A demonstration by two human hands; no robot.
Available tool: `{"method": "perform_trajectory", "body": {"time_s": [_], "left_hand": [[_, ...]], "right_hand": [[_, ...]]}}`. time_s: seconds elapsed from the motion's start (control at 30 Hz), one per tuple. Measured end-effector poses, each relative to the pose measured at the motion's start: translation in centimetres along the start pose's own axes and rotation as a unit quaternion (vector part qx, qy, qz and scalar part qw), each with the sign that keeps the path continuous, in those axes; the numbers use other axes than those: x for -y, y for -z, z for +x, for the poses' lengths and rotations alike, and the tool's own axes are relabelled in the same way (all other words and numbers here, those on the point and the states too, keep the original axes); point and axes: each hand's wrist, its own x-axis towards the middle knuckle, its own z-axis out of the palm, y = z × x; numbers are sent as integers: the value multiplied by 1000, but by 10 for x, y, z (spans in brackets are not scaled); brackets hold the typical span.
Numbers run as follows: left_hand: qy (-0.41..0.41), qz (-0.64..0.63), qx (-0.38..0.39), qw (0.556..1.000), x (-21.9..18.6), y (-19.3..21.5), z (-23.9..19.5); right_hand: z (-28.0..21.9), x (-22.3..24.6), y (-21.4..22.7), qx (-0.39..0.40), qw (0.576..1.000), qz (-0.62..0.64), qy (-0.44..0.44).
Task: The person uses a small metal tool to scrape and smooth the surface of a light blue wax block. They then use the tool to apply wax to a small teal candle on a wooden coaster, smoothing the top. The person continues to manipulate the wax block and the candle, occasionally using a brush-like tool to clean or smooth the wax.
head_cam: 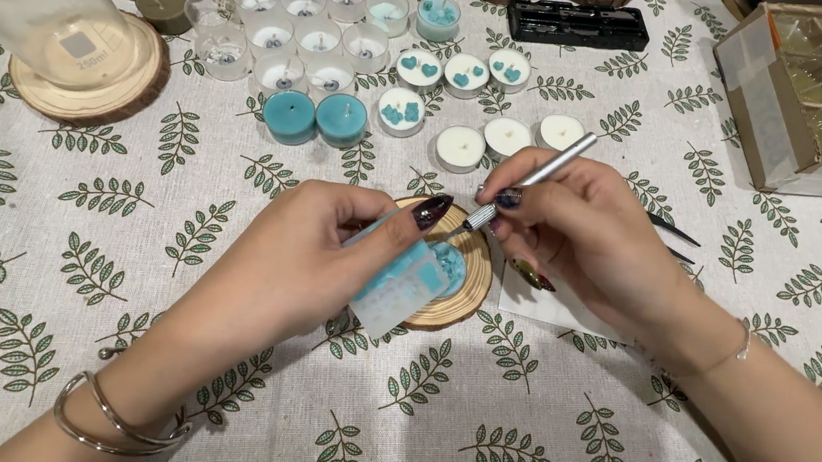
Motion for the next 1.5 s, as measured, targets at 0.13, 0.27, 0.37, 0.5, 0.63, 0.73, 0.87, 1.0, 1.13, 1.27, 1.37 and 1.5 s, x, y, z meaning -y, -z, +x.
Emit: {"method": "perform_trajectory", "body": {"time_s": [0.13,0.27,0.37,0.5,0.63,0.73,0.87,1.0,1.13,1.27,1.37,1.5], "left_hand": [[25,-17,-6,1000,-3,2,-2],[52,2,-11,999,-5,6,-4],[37,5,-9,999,-5,5,-4],[6,15,-19,1000,-5,3,-5],[7,11,-29,999,-6,3,-6],[32,11,-27,999,-7,5,-6],[53,2,-38,998,-7,6,-5],[42,-19,-39,998,-5,10,-5],[32,-32,-56,997,-2,12,-7],[25,-54,-36,998,2,14,-8],[7,-92,-33,995,4,16,-8],[25,-113,-39,993,3,16,-8]], "right_hand": [[-13,-3,-15,-21,944,-286,160],[-34,-6,-34,-15,829,-472,300],[-36,-5,-39,-33,808,-503,307],[-35,-4,-41,-39,854,-441,273],[-37,-3,-43,-28,793,-515,324],[-39,-1,-45,-13,773,-533,344],[-40,1,-47,-3,775,-537,333],[-42,3,-44,2,779,-539,321],[-42,3,-35,9,773,-525,355],[-33,-2,-21,-28,890,-366,272],[-25,1,-8,-58,976,-189,86],[-8,1,4,-38,998,-34,-25]]}}
